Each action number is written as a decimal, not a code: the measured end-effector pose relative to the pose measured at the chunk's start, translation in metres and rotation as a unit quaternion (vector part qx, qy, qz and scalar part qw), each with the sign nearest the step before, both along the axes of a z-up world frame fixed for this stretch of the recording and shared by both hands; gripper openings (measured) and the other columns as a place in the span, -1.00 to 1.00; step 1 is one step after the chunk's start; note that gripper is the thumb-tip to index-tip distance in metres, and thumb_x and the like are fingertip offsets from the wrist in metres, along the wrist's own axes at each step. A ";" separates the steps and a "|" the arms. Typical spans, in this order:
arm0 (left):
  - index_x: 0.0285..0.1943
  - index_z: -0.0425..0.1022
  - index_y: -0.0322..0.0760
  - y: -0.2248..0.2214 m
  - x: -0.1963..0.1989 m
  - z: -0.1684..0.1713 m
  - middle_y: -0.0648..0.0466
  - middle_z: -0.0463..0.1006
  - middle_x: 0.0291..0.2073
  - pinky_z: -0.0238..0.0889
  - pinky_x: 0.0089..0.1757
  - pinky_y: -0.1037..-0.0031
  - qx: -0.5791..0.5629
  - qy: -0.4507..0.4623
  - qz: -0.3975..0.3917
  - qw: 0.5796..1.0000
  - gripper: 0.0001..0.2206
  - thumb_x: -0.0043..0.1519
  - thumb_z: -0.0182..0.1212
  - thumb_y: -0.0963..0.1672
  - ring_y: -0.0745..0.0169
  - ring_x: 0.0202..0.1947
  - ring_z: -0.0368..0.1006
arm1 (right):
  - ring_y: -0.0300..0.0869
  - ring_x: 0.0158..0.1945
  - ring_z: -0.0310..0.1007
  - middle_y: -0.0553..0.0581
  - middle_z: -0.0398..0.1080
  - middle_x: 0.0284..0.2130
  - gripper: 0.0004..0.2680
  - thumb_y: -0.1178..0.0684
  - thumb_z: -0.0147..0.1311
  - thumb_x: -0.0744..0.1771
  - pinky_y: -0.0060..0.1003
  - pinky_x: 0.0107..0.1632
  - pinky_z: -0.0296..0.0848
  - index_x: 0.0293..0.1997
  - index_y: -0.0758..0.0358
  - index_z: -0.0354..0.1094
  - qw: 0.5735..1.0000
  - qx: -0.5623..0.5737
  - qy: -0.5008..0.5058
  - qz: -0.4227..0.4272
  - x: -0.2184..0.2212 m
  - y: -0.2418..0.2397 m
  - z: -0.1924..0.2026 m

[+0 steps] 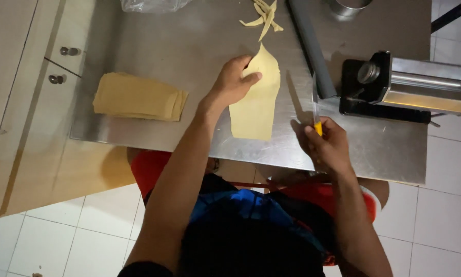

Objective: Trimming pasta dough sheets with scissors and a knife before rolling them out with a rolling pin on a metal workbench.

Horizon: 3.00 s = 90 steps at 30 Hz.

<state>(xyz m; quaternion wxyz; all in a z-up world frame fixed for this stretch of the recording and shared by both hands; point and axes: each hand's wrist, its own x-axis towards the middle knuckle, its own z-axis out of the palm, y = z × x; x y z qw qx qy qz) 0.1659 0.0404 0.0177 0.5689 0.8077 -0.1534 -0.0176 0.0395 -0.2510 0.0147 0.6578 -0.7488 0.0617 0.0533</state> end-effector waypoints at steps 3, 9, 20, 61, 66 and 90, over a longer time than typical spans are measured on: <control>-0.02 0.53 -0.43 0.006 -0.021 0.017 -0.15 0.58 -0.24 0.38 -0.09 0.10 -0.037 0.001 -0.015 0.999 -0.80 0.28 0.22 -0.15 0.01 -0.12 0.52 | -0.22 -0.75 0.18 0.17 0.25 -0.61 -0.96 0.21 0.09 0.39 -0.35 -0.65 0.23 -0.14 0.35 0.34 0.998 0.058 -0.012 -0.014 0.004 0.020 0.001; -0.17 0.55 -0.31 0.006 -0.057 0.048 -0.02 0.55 -0.46 0.34 -0.32 0.33 -0.043 0.023 -0.004 0.999 -0.86 0.22 0.29 -0.13 0.28 -0.39 0.45 | -0.20 -0.86 0.12 0.22 0.21 -0.60 -0.93 0.20 -0.14 0.45 -0.32 -0.77 0.18 -0.18 0.32 0.19 0.975 0.223 -0.004 -0.014 0.003 0.057 0.008; 0.19 0.42 -0.26 0.006 -0.070 0.069 -0.05 0.56 -0.36 0.48 -0.36 0.39 -0.262 0.137 0.036 0.955 -0.56 0.13 0.43 -0.16 0.19 -0.41 0.55 | -0.30 -0.59 0.07 -0.04 0.11 -0.65 -0.67 0.27 0.29 0.27 -0.43 -0.47 0.11 -0.55 0.14 0.06 0.976 0.209 -0.051 0.033 -0.046 0.064 -0.019; 0.00 0.56 -0.24 -0.022 -0.022 -0.023 -0.17 0.59 -0.32 0.42 -0.24 0.21 0.016 0.067 0.038 0.997 -0.83 0.26 0.28 -0.14 -0.13 -0.24 0.61 | 0.23 0.07 0.51 0.33 0.52 0.04 -0.74 0.16 0.31 0.32 -0.04 -0.03 0.44 -0.44 0.29 0.18 0.943 -0.225 -0.222 0.108 0.097 0.027 -0.015; 0.12 0.49 -0.29 -0.020 -0.029 -0.030 -0.30 0.56 -0.20 0.36 -0.11 0.13 -0.047 0.020 0.016 0.999 -0.79 0.31 0.23 -0.18 -0.25 -0.14 0.52 | -0.19 -0.26 0.41 0.04 0.39 -0.37 -0.65 0.20 0.46 0.21 -0.40 -0.24 0.35 -0.44 0.13 0.10 0.981 -0.083 -0.070 0.162 0.124 0.043 0.014; 0.23 0.44 -0.23 -0.040 -0.038 -0.050 -0.17 0.64 -0.06 0.50 -0.03 0.18 -0.089 -0.016 0.195 0.976 -0.71 0.32 0.24 -0.20 -0.17 0.03 0.57 | -0.15 -0.28 0.45 0.08 0.49 -0.35 -0.68 0.24 0.41 0.16 -0.33 -0.22 0.38 -0.46 0.11 0.13 0.969 -0.166 -0.087 0.160 0.166 0.021 -0.016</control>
